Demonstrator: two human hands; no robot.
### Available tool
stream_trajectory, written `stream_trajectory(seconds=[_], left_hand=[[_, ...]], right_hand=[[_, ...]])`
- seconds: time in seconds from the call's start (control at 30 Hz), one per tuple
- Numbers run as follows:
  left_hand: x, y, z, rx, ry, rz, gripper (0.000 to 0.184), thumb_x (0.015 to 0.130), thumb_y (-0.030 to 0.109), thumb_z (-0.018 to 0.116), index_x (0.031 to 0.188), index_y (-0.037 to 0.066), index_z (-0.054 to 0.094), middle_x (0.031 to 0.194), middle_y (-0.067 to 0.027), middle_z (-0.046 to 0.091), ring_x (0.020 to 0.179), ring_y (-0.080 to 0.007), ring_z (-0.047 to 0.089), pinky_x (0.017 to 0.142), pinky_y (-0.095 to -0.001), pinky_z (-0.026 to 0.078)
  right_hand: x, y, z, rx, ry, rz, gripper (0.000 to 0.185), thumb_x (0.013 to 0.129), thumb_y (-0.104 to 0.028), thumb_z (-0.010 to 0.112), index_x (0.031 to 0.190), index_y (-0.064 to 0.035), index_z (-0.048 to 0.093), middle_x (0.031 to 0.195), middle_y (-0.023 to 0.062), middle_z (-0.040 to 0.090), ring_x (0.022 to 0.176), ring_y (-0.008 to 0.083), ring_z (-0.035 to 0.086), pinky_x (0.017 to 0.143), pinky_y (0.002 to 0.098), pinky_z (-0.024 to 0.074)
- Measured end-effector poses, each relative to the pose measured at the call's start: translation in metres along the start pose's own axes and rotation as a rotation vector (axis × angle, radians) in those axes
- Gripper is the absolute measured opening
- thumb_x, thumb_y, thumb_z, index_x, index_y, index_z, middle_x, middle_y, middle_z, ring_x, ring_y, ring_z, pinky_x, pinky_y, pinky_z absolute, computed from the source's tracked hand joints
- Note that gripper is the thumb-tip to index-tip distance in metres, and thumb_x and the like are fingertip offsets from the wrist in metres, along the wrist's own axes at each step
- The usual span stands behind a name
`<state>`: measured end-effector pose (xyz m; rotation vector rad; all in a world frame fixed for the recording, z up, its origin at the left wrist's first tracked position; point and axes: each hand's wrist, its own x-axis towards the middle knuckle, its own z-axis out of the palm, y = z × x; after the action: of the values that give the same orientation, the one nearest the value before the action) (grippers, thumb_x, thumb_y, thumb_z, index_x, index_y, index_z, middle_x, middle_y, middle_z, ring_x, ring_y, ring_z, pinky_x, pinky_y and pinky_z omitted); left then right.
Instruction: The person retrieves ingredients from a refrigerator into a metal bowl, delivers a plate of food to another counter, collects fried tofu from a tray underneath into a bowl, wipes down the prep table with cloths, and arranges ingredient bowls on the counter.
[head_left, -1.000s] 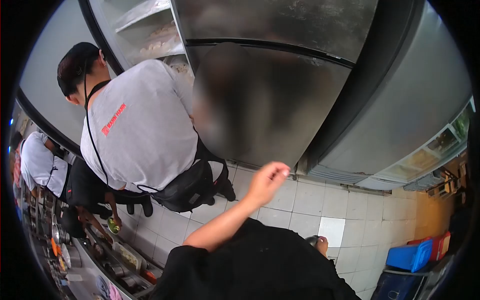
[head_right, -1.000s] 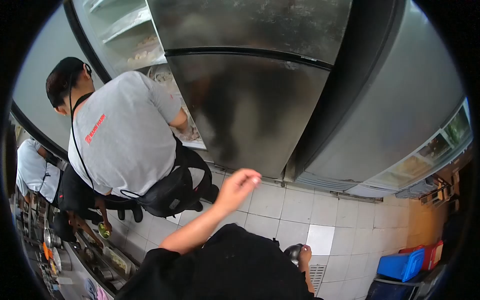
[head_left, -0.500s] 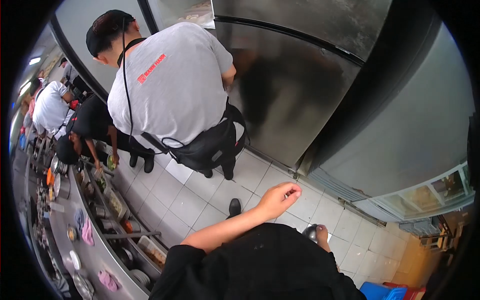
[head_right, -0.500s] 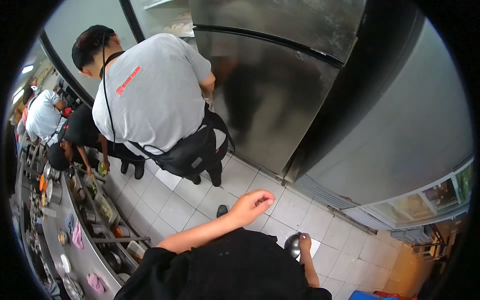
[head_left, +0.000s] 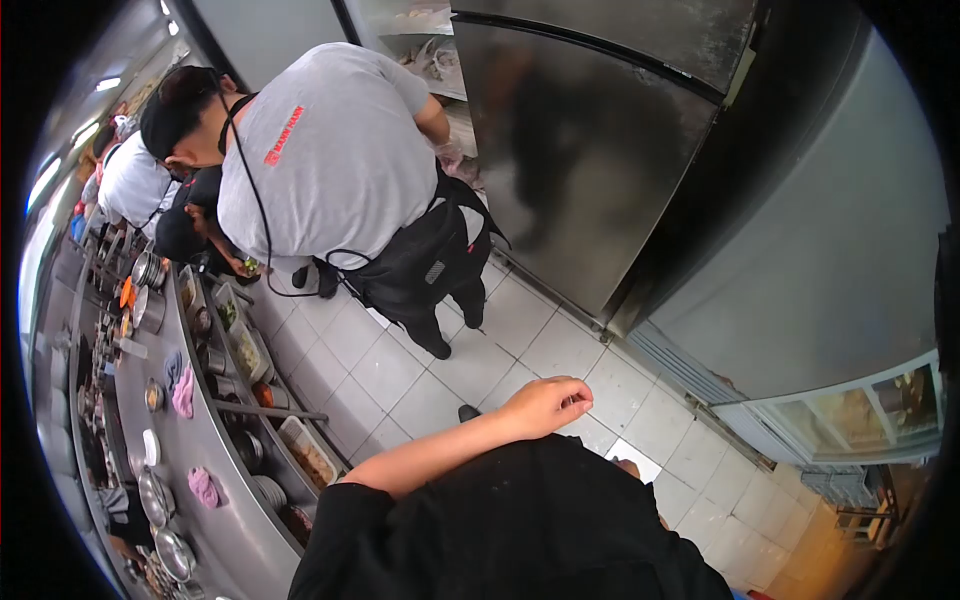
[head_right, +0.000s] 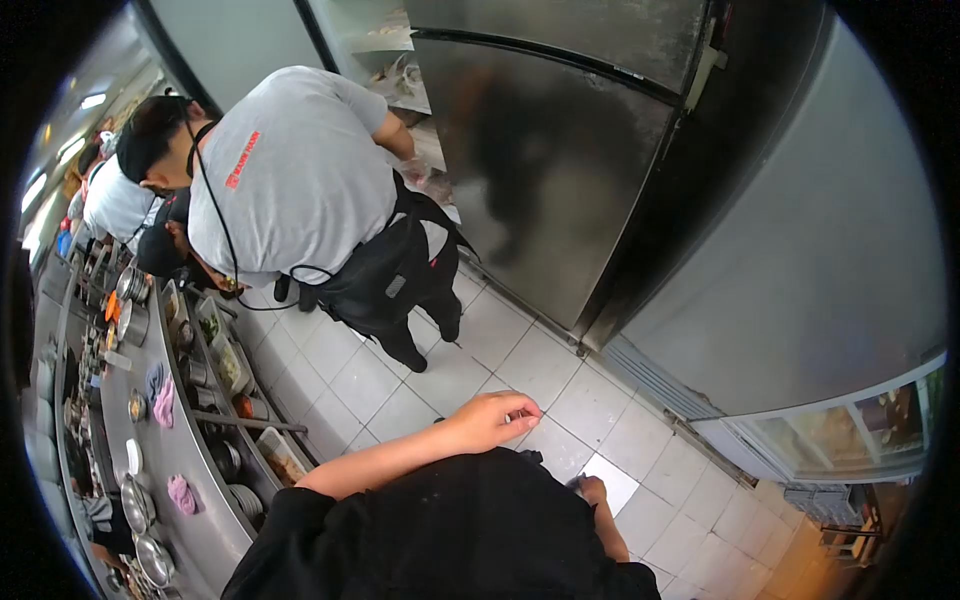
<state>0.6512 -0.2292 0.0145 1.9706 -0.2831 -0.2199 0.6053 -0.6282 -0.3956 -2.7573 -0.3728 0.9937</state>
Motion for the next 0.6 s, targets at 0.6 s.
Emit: stream_trajectory(seconds=[0.6], left_hand=[[-0.005,-0.035,-0.027,-0.032,0.038,-0.019,0.023,0.095,0.027,0.060,0.102,0.006,0.065,0.096,-0.0111,0.067,0.086,-0.0244,0.065,0.076,-0.0371,0.051]], right_hand=[[0.061,-0.019,-0.046,0.421,0.061,0.223,0.033,0.086,-0.035,0.061,0.089,-0.0029,0.064,0.080,0.0149,0.067,0.077,0.0301,0.065,0.071,0.0410,0.0504]])
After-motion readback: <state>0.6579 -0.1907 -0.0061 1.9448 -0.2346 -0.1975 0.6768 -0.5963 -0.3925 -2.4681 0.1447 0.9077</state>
